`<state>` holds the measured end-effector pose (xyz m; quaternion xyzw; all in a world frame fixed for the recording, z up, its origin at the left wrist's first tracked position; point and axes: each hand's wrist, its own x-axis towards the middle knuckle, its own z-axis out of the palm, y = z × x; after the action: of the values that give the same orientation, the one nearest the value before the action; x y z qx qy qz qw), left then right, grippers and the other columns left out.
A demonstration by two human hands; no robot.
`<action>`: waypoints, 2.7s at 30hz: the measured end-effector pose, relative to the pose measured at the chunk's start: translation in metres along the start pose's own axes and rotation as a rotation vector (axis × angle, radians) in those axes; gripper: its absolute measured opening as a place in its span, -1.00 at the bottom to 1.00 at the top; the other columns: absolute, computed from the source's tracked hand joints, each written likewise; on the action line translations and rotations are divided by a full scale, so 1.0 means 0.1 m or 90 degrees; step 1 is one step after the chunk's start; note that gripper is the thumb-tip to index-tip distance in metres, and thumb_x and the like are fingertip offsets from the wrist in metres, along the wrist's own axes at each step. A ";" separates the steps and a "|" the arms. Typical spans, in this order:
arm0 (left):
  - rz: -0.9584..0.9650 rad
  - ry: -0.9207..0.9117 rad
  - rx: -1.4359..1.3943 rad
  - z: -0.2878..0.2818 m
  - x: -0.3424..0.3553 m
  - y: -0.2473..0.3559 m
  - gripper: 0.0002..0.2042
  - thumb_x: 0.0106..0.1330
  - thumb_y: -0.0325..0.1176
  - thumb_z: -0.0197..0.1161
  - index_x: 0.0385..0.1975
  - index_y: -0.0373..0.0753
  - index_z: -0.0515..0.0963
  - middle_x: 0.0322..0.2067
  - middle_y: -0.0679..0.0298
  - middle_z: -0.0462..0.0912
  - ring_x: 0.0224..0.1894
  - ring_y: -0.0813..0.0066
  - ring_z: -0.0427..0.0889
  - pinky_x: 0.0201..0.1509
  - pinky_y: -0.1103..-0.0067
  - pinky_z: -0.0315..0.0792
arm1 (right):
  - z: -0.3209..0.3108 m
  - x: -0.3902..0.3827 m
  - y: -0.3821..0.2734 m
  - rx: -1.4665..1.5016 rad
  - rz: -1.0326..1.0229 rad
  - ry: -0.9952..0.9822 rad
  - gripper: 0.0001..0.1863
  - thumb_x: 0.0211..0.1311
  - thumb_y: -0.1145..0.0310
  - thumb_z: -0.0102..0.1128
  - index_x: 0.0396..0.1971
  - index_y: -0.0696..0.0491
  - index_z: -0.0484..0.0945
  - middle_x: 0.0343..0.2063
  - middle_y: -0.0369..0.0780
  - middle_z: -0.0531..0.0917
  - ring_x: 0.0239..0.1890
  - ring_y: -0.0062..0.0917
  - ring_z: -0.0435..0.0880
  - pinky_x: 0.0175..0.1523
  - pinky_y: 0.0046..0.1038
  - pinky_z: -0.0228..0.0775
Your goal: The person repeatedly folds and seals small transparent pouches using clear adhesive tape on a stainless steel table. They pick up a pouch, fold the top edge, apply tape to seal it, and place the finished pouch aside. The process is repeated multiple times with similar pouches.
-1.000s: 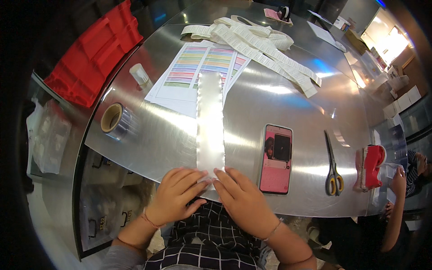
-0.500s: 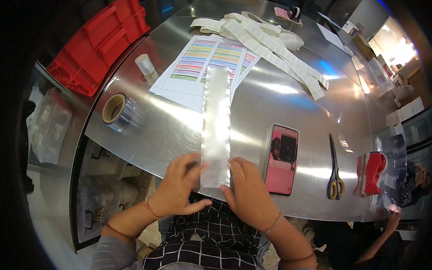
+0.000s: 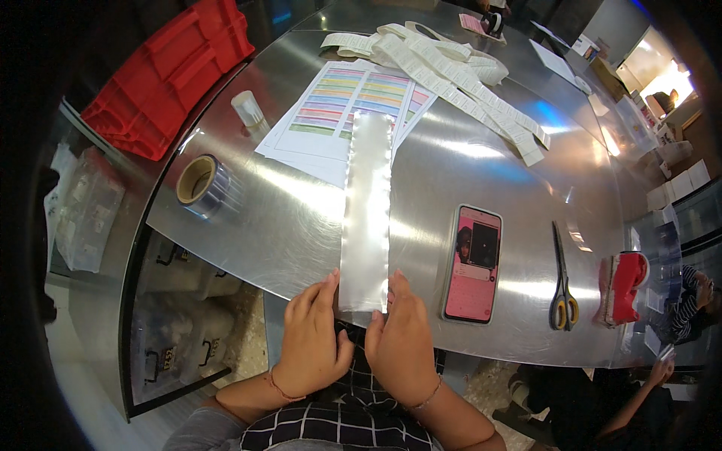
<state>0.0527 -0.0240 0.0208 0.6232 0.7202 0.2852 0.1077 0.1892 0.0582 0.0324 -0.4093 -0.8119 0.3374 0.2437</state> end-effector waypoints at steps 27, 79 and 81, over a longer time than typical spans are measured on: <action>0.447 0.080 0.085 -0.10 0.18 -0.68 -0.81 0.23 -0.39 0.24 -0.19 -0.16 0.68 -0.14 0.44 0.68 -0.07 0.55 0.64 0.08 0.48 0.42 | -0.06 -0.01 0.28 -0.319 -0.416 -0.058 -0.68 0.12 0.43 0.20 -0.09 0.12 0.65 0.01 -0.23 0.64 0.05 -0.39 0.62 0.07 -0.43 0.56; 0.128 -0.116 -0.203 -0.22 0.38 -0.45 -0.81 0.27 -0.36 0.33 -0.13 -0.13 0.62 -0.33 0.33 0.66 -0.42 0.38 0.58 -0.10 0.46 0.36 | -0.09 0.13 0.17 0.253 0.016 -0.058 -0.82 0.21 0.57 0.33 -0.18 0.15 0.63 -0.34 -0.17 0.67 -0.44 -0.52 0.63 -0.31 -0.52 0.47; 0.140 -0.097 -0.192 -0.20 0.37 -0.45 -0.79 0.27 -0.36 0.33 -0.11 -0.13 0.63 -0.29 0.32 0.66 -0.38 0.38 0.59 -0.07 0.46 0.38 | -0.09 0.14 0.18 0.262 0.030 -0.067 -0.84 0.22 0.57 0.32 -0.20 0.16 0.64 -0.37 -0.16 0.67 -0.44 -0.51 0.64 -0.31 -0.51 0.48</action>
<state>-0.0026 0.0034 0.0202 0.6944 0.5868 0.3520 0.2226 0.1963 0.0810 0.0266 -0.3517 -0.7278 0.5225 0.2713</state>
